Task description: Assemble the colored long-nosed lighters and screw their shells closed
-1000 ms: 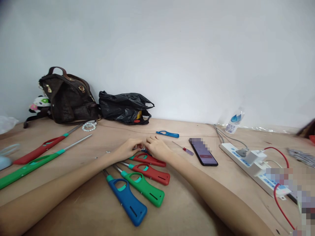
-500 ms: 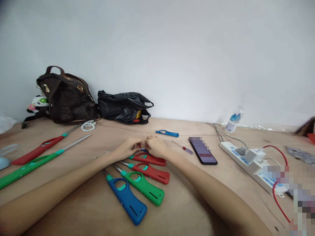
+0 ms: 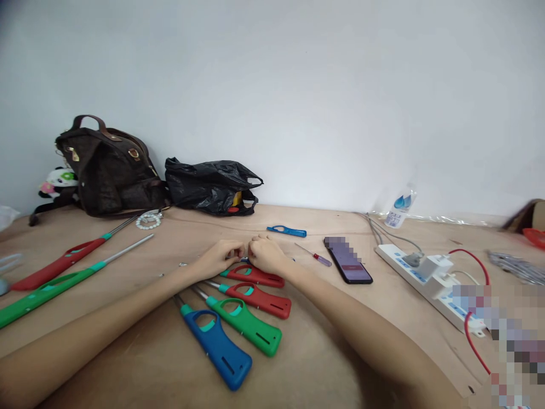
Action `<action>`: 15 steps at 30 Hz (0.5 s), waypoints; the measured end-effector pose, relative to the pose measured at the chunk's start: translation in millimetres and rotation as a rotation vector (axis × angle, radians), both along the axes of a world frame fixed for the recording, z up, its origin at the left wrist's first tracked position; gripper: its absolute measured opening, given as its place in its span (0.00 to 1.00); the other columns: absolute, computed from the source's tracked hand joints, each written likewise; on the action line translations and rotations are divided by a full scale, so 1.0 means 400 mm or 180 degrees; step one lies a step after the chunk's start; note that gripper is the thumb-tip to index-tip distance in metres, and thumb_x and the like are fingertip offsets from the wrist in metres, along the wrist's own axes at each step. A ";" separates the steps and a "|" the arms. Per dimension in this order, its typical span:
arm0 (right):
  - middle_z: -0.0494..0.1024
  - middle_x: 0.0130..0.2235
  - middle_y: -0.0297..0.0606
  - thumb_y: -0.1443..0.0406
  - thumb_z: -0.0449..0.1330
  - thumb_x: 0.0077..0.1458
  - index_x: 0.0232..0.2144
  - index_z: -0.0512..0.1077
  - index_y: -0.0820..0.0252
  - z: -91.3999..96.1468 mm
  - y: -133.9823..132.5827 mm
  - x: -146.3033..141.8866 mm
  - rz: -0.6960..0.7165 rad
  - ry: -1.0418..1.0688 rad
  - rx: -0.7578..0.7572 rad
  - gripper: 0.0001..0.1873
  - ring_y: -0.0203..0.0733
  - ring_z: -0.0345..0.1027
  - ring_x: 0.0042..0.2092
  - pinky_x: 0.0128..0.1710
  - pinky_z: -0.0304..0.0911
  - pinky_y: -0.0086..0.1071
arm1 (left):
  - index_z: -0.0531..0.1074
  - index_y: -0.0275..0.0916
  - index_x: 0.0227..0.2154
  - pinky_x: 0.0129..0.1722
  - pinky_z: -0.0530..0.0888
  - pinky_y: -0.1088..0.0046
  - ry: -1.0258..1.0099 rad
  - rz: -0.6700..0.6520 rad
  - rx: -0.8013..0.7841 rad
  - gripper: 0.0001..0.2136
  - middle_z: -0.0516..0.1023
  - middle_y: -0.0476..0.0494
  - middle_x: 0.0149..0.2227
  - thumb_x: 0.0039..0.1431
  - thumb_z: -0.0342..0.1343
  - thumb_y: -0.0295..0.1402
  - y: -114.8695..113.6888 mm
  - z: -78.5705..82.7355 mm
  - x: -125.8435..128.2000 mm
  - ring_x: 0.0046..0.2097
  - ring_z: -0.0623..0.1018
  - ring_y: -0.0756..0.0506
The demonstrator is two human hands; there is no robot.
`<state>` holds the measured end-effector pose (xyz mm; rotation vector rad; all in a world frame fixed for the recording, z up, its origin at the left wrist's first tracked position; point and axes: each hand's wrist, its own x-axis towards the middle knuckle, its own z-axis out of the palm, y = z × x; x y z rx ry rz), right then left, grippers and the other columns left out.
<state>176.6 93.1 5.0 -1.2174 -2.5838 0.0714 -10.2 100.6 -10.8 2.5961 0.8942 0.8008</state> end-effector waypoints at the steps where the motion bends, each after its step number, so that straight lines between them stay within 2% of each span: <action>1: 0.77 0.38 0.45 0.76 0.56 0.53 0.32 0.75 0.65 -0.003 0.003 0.002 0.0023 0.0068 -0.0032 0.09 0.42 0.69 0.42 0.44 0.60 0.31 | 0.67 0.36 0.26 0.30 0.62 0.79 0.0000 0.0007 0.0003 0.09 0.69 0.53 0.24 0.46 0.49 0.16 -0.001 0.002 0.000 0.28 0.68 0.51; 5: 0.78 0.35 0.39 0.79 0.58 0.51 0.31 0.76 0.63 -0.011 0.011 0.010 0.0133 0.0405 -0.0177 0.11 0.37 0.70 0.37 0.39 0.62 0.28 | 0.68 0.35 0.26 0.29 0.62 0.79 0.0032 0.0004 0.0019 0.08 0.69 0.53 0.24 0.47 0.50 0.17 -0.001 0.004 0.001 0.27 0.68 0.51; 8: 0.78 0.33 0.37 0.76 0.59 0.53 0.30 0.75 0.62 -0.003 0.012 0.031 0.0180 0.0693 -0.0195 0.08 0.36 0.70 0.36 0.38 0.62 0.28 | 0.68 0.35 0.26 0.29 0.63 0.79 0.0065 0.0005 0.0051 0.08 0.70 0.53 0.25 0.46 0.50 0.17 -0.001 0.003 0.001 0.27 0.68 0.51; 12: 0.76 0.35 0.39 0.74 0.58 0.56 0.32 0.74 0.63 0.016 -0.003 0.104 -0.0022 0.1001 -0.0064 0.06 0.39 0.69 0.38 0.40 0.62 0.32 | 0.67 0.36 0.24 0.30 0.63 0.79 0.0109 -0.0014 0.0124 0.09 0.70 0.52 0.25 0.46 0.48 0.16 -0.006 0.004 0.006 0.29 0.69 0.50; 15: 0.75 0.33 0.38 0.73 0.57 0.57 0.31 0.73 0.62 0.017 -0.032 0.167 -0.0188 0.1066 -0.0129 0.05 0.39 0.68 0.35 0.36 0.62 0.31 | 0.67 0.36 0.24 0.30 0.62 0.78 0.0139 -0.0012 0.0182 0.09 0.70 0.51 0.25 0.46 0.48 0.16 -0.008 0.006 0.008 0.29 0.69 0.50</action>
